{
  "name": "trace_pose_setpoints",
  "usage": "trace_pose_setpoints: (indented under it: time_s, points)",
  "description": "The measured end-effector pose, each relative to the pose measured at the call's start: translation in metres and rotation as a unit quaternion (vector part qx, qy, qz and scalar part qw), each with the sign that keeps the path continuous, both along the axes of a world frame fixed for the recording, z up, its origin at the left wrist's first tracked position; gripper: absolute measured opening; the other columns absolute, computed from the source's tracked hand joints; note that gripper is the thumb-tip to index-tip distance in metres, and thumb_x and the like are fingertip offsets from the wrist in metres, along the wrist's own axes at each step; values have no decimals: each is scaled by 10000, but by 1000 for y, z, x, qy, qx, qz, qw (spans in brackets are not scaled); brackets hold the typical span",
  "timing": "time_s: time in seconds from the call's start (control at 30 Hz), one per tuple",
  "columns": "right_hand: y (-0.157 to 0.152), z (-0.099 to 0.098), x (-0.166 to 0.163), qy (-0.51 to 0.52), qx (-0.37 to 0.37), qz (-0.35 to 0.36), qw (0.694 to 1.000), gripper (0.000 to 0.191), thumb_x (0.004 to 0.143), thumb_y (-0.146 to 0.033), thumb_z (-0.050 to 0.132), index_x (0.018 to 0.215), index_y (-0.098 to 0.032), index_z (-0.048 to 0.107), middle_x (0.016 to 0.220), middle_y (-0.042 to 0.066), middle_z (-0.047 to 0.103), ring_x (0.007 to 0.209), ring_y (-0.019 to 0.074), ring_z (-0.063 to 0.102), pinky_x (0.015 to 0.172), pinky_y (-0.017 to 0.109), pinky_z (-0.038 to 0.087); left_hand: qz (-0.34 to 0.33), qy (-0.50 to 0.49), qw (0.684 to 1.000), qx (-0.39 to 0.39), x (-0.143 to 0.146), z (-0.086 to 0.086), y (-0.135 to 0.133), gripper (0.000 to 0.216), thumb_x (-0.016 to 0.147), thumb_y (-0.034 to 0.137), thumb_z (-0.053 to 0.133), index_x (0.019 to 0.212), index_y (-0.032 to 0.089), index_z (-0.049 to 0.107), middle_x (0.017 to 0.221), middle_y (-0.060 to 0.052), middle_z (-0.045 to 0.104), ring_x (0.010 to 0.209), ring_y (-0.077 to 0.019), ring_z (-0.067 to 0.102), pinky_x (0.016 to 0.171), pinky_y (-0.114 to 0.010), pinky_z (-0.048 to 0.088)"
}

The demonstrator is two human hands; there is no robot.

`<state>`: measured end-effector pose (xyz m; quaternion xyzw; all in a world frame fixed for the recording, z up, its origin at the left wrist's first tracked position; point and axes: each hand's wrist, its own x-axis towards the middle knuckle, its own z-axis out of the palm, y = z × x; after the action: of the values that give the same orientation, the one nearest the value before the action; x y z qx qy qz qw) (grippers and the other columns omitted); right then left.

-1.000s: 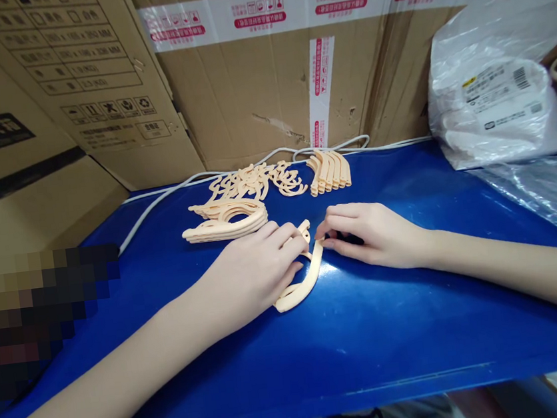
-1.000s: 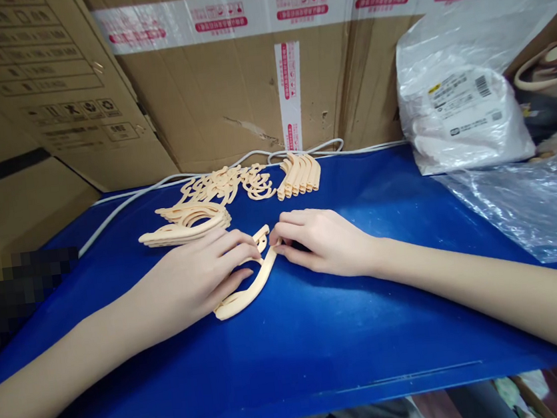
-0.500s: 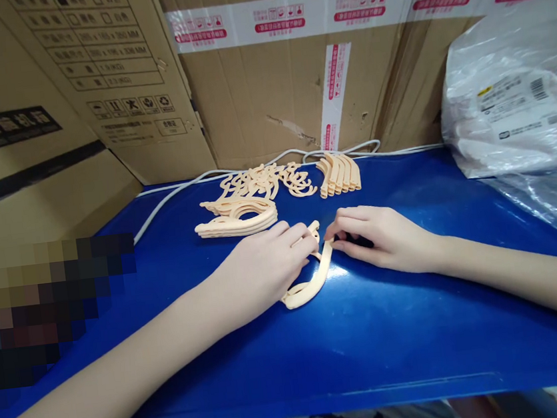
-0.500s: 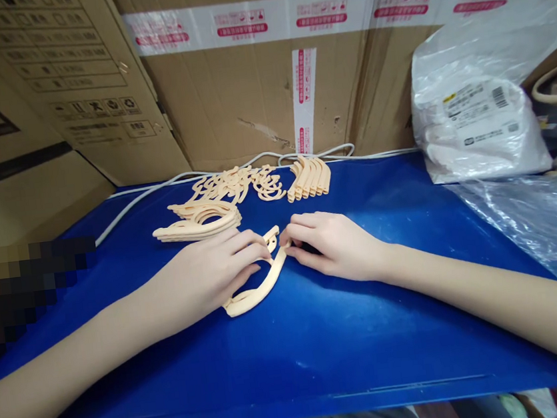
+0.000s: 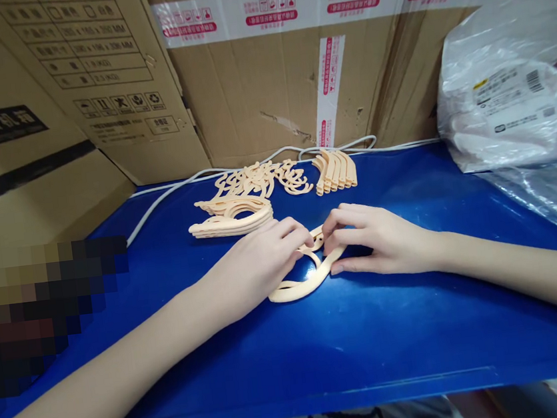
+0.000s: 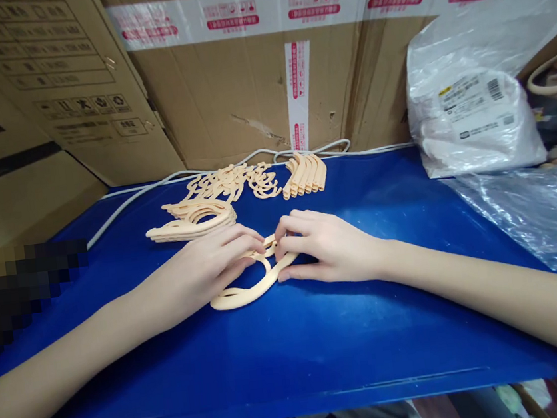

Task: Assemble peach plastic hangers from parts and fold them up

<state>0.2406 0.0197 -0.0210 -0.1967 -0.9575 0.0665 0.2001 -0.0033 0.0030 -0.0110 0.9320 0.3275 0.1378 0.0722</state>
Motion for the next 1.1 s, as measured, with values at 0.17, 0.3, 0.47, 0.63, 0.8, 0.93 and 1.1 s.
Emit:
trace_pose_setpoints:
  time_s: [0.17, 0.3, 0.47, 0.63, 0.8, 0.93, 1.1]
  points:
    - [-5, 2, 0, -10, 36, 5, 999, 262, 952, -411, 529, 868, -173, 599, 849, 49, 625, 787, 160, 530, 740, 290, 408, 3, -9, 1000, -3, 0, 1, 1, 189, 970, 155, 445, 1112, 172, 568, 1097, -61, 628, 1007, -192, 591, 899, -363, 484]
    - [-9, 2, 0, -5, 86, 15, 996, 312, 953, -432, 500, 758, -192, 551, 641, -7, 548, 590, 127, 472, 582, 265, 346, 18, -8, 1000, -16, 1, 5, 0, 197, 952, 124, 454, 1091, 169, 586, 1070, -59, 638, 981, -187, 597, 871, -344, 486]
    - [-13, 1, 0, 0, 193, 41, 980, 383, 961, -427, 482, 652, -203, 509, 539, -23, 503, 490, 118, 417, 506, 291, 293, 19, -12, 1000, -10, 1, 5, 0, 188, 950, 129, 463, 1082, 157, 593, 1058, -63, 640, 967, -189, 598, 855, -344, 488]
    - [-14, 6, -1, -11, 233, 34, 972, 420, 991, -385, 412, 620, -213, 503, 524, -22, 504, 474, 118, 412, 496, 293, 298, 7, -12, 1000, 5, 1, 1, 2, 177, 960, 138, 453, 1072, 157, 589, 1093, -66, 638, 1008, -197, 598, 900, -364, 488]
    - [-11, 21, -1, -34, 189, -46, 980, 367, 1002, -346, 394, 724, -199, 582, 606, 1, 588, 534, 122, 491, 562, 289, 341, 6, 0, 1000, 0, 1, 3, 2, 172, 969, 144, 433, 1036, 158, 591, 1102, -71, 639, 1021, -204, 596, 904, -375, 491]
    - [8, 36, -6, -74, 161, -119, 977, 286, 983, -320, 421, 859, -177, 635, 770, 43, 664, 662, 150, 569, 605, 290, 338, 5, 5, 1000, 14, 1, 4, 1, 199, 974, 142, 411, 1051, 160, 594, 1097, -75, 641, 1015, -206, 596, 895, -378, 495]
    - [53, 48, -28, -96, 185, -173, 963, 290, 958, -301, 447, 919, -145, 688, 864, 92, 656, 798, 202, 573, 671, 311, 343, 0, 9, 999, 33, 1, 4, 2, 201, 967, 132, 406, 1029, 156, 596, 1080, -77, 650, 1012, -199, 606, 902, -371, 507]
